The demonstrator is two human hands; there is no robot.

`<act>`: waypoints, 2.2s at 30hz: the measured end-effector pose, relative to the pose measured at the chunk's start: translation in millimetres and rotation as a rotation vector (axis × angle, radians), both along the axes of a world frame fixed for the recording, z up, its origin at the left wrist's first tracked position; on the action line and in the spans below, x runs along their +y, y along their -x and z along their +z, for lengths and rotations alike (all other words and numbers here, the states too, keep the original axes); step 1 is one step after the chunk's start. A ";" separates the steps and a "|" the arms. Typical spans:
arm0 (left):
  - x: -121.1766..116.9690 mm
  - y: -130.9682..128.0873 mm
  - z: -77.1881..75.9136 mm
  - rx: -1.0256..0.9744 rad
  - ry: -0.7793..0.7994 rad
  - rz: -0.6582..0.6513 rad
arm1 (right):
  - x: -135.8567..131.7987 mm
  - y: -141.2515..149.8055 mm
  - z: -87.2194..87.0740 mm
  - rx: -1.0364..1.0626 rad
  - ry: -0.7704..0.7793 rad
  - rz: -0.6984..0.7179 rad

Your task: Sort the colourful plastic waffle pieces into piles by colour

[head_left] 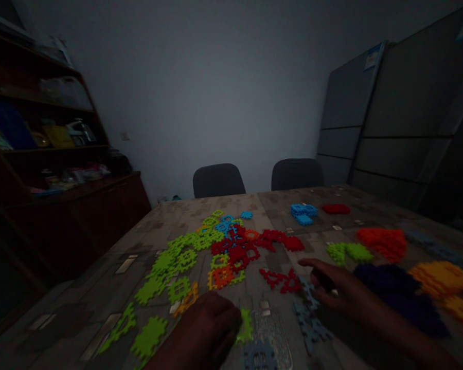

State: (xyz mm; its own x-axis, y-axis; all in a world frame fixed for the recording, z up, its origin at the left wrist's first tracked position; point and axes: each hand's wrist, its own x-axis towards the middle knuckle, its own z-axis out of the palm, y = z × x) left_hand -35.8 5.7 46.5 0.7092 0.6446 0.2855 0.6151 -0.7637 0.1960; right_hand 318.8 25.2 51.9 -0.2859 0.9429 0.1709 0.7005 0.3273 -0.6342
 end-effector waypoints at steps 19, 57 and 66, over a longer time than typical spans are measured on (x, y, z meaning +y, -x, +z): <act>0.4 3.3 0.7 0.059 -0.049 -0.016 | 1.3 -20.0 -20.8 -0.161 0.119 -0.118; -0.2 2.2 -0.4 0.070 -0.026 -0.037 | -34.9 26.0 18.9 -0.147 0.289 0.219; 0.2 0.7 1.9 0.104 -0.026 -0.021 | -28.9 18.9 11.0 -0.139 0.223 0.204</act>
